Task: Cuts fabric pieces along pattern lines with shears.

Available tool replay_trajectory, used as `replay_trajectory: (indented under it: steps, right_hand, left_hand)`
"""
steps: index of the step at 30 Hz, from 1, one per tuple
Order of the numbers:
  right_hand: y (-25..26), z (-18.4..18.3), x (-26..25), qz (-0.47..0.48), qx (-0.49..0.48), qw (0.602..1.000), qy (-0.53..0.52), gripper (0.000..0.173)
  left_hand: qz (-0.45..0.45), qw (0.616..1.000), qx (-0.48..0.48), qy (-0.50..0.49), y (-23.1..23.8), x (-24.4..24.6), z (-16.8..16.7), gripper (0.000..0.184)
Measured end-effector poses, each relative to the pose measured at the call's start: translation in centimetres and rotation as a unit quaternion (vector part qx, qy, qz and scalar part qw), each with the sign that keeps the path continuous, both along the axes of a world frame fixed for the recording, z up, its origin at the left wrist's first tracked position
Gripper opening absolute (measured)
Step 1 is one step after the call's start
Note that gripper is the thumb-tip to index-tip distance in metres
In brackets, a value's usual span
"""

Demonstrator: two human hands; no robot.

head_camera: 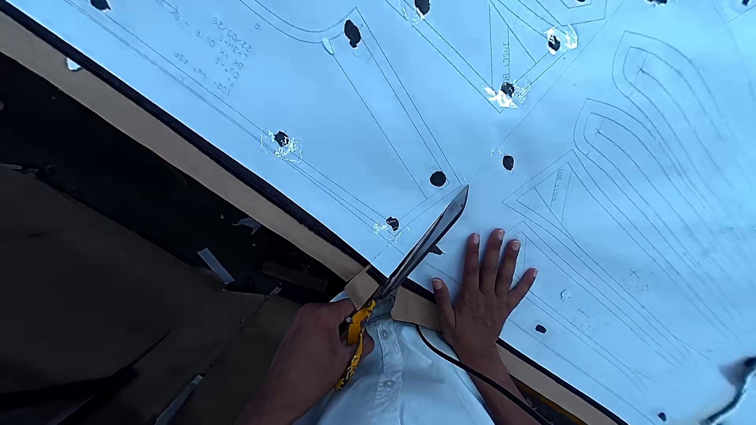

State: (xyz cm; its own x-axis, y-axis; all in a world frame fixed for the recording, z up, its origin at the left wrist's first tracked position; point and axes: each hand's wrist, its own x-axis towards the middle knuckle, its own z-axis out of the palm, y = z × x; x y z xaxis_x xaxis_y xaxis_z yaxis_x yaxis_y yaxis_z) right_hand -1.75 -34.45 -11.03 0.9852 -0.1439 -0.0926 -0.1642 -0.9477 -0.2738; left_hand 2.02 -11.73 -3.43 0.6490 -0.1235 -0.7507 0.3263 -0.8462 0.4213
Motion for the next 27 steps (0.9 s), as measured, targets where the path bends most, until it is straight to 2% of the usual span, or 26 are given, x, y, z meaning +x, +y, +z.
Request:
replay_trajectory:
  steps: [14,22,27]
  right_hand:
    - [0.0,-0.1,0.0,0.002,-0.006,1.0,0.004,0.077]
    - [0.0,-0.1,-0.1,0.0,-0.001,1.0,0.0,0.076]
    - [0.0,-0.2,-0.1,0.001,0.0,1.0,-0.006,0.077]
  left_hand:
    - [-0.001,1.0,0.001,0.012,0.2,0.6,0.2,0.019]
    - [-0.022,0.999,0.013,0.024,-0.8,1.8,0.8,0.026]
    - [-0.033,0.999,0.028,0.016,-0.8,1.8,0.4,0.02]
